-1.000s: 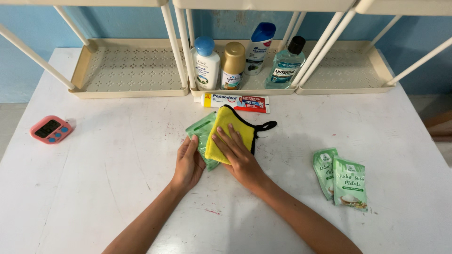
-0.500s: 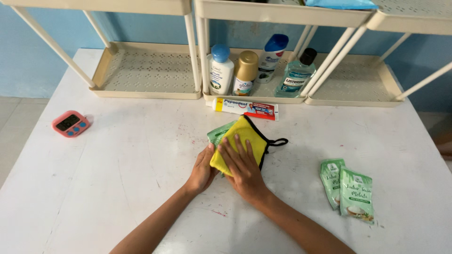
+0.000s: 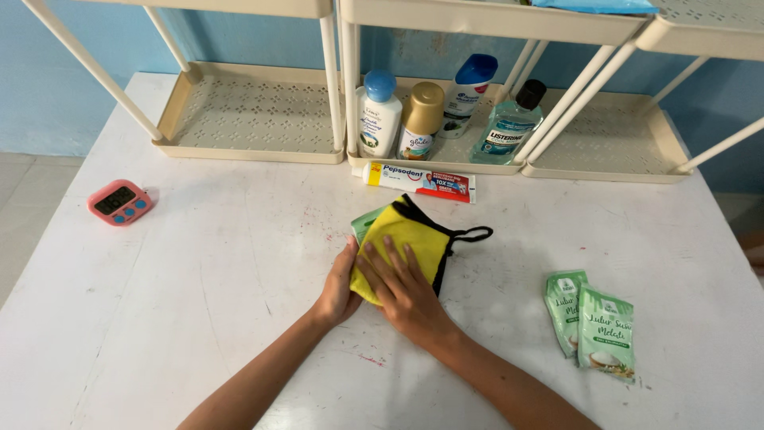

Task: The person wipes several small green sachets and a white bottle with a yellow cloth on a white table, then places the sachets on a nearby shelf. The person also wipes a white bottle with a blue cap and places it on the shelf.

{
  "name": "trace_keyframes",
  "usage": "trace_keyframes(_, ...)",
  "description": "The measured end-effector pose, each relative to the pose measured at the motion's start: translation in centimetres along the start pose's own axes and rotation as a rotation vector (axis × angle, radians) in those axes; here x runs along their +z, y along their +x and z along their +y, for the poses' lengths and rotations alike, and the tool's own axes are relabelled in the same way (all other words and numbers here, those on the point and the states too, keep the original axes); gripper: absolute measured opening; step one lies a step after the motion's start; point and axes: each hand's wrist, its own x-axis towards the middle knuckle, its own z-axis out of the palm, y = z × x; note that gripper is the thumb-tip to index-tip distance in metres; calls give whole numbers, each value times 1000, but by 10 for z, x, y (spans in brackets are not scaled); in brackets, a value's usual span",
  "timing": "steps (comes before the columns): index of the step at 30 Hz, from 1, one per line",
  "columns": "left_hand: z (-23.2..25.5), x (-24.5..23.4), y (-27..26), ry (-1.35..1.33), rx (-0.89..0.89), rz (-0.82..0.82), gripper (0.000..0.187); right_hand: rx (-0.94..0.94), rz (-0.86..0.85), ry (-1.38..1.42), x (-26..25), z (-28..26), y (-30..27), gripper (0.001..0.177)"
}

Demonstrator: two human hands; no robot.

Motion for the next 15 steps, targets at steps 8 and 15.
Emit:
trace_keyframes(8,9,13,-1,86,89,-39,58,143,67,38,-3,28,0,90)
trace_keyframes(15,12,0,3,-23,161,150,36,-96,33,-103,12,13,-9,76)
